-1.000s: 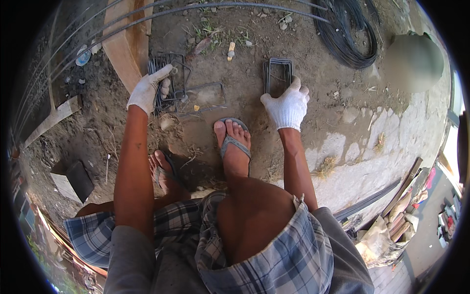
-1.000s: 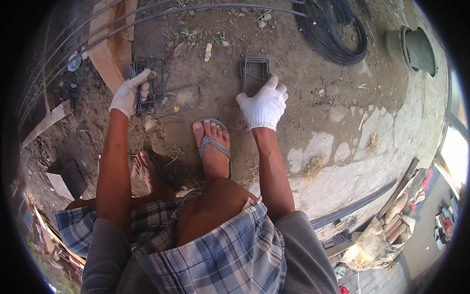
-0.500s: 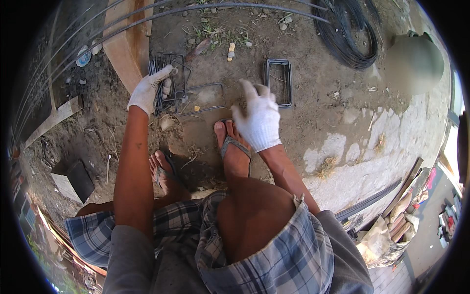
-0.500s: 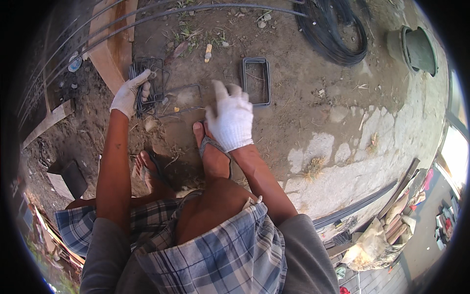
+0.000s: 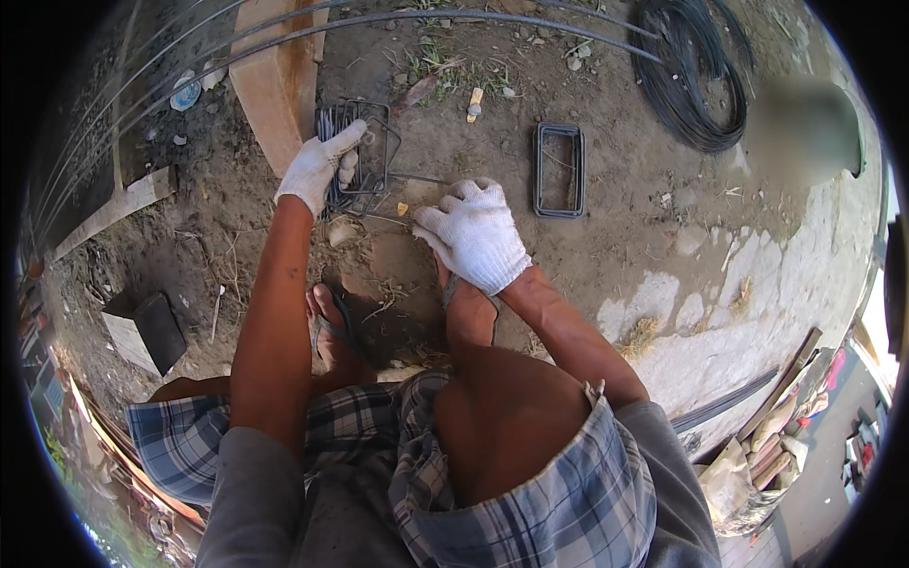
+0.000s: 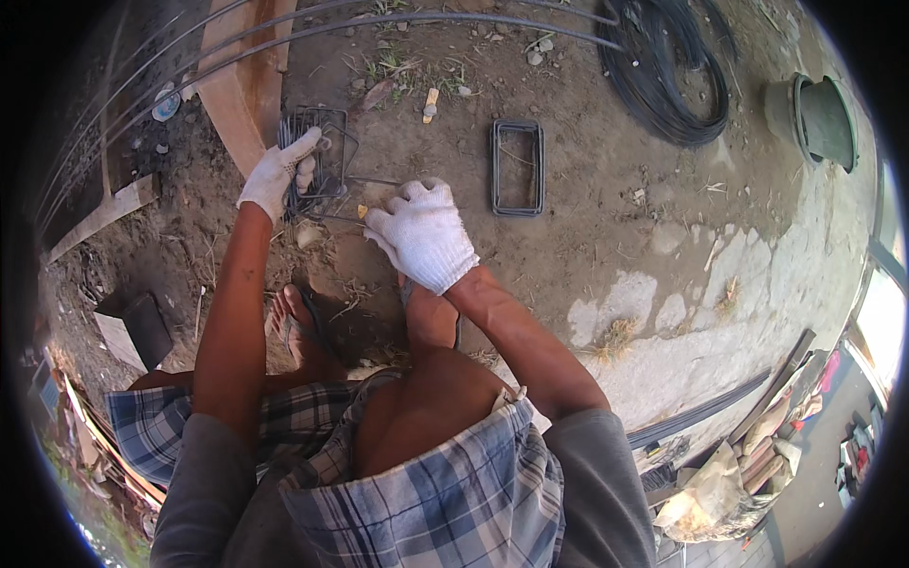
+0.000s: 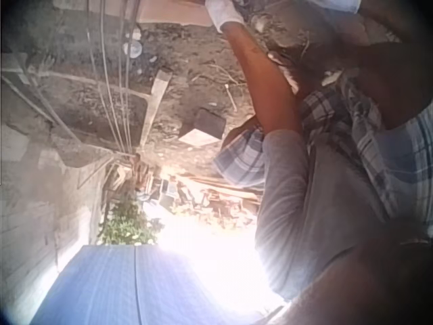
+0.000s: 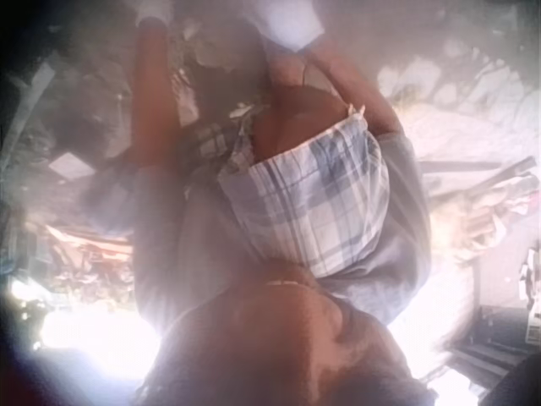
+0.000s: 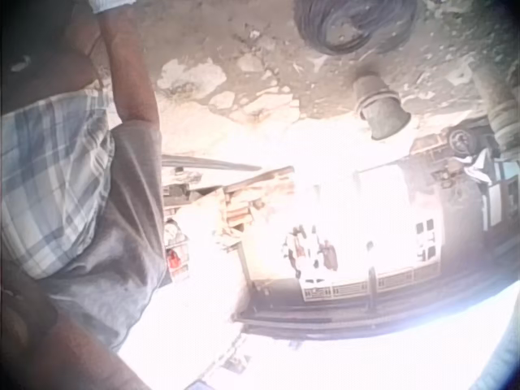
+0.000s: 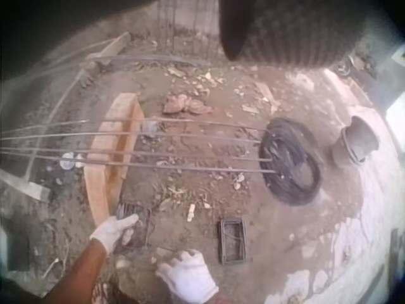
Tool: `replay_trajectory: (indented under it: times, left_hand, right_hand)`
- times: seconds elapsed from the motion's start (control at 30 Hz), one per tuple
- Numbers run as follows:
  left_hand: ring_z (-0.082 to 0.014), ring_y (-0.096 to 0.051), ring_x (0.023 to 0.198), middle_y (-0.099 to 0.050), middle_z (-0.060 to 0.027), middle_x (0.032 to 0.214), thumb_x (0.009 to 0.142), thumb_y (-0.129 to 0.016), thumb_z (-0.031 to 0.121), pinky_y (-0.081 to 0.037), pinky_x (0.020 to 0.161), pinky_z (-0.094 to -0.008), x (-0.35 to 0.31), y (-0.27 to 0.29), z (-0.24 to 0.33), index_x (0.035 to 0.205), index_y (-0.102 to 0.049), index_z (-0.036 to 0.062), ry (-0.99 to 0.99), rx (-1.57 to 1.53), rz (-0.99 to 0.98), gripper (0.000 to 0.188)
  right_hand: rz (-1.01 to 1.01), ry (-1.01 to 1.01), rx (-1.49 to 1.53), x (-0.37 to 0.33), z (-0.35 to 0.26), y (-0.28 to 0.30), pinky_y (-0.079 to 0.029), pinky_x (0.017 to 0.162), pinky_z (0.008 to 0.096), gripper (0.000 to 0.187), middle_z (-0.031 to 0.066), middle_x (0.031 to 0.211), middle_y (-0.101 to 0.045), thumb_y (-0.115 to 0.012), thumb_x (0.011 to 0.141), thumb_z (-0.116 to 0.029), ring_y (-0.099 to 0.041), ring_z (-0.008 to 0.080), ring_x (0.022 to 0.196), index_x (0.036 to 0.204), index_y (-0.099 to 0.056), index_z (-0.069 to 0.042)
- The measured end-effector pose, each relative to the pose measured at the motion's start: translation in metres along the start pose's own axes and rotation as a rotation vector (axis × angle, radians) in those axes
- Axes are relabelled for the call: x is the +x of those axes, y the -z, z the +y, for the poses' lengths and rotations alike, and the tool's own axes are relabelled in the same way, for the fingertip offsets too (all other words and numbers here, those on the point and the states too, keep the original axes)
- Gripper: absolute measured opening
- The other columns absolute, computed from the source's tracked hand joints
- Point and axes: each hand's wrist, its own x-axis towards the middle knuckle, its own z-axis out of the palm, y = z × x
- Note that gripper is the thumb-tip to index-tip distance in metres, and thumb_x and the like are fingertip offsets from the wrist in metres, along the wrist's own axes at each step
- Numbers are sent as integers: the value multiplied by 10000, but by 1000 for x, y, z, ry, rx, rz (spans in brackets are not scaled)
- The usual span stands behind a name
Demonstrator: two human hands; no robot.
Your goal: The person sits on the ground and assembles small rectangular metal frames by hand. They pick up individual metal pieces, fit them together, and stack the completed frames into a pile. Finally, they gather the stack of frames and place them onto a larger rebar grid.
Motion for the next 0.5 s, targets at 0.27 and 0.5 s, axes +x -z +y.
replay_trajectory:
  times: [0.27,0.5]
  left_hand:
    - [-87,-497,582,-576,42,680,985,-819,468,-390,564,-271,-2,4,4,930,-749,85,68,-30,-43,393]
    - [-66,-487,579,-562,54,669,1003,-802,475,-379,557,-250,-7,-4,0,984,-762,61,49,-56,-74,416]
  right_hand:
    - [-58,148,-133,-3,20,-8,-503,914,493,179,26,854,-714,-749,887,-293,-663,284,963,1011,-788,-171]
    - [-159,247,-181,-10,28,50,-519,815,452,283,28,870,-711,-719,850,-269,-653,266,971,1096,-792,-150]
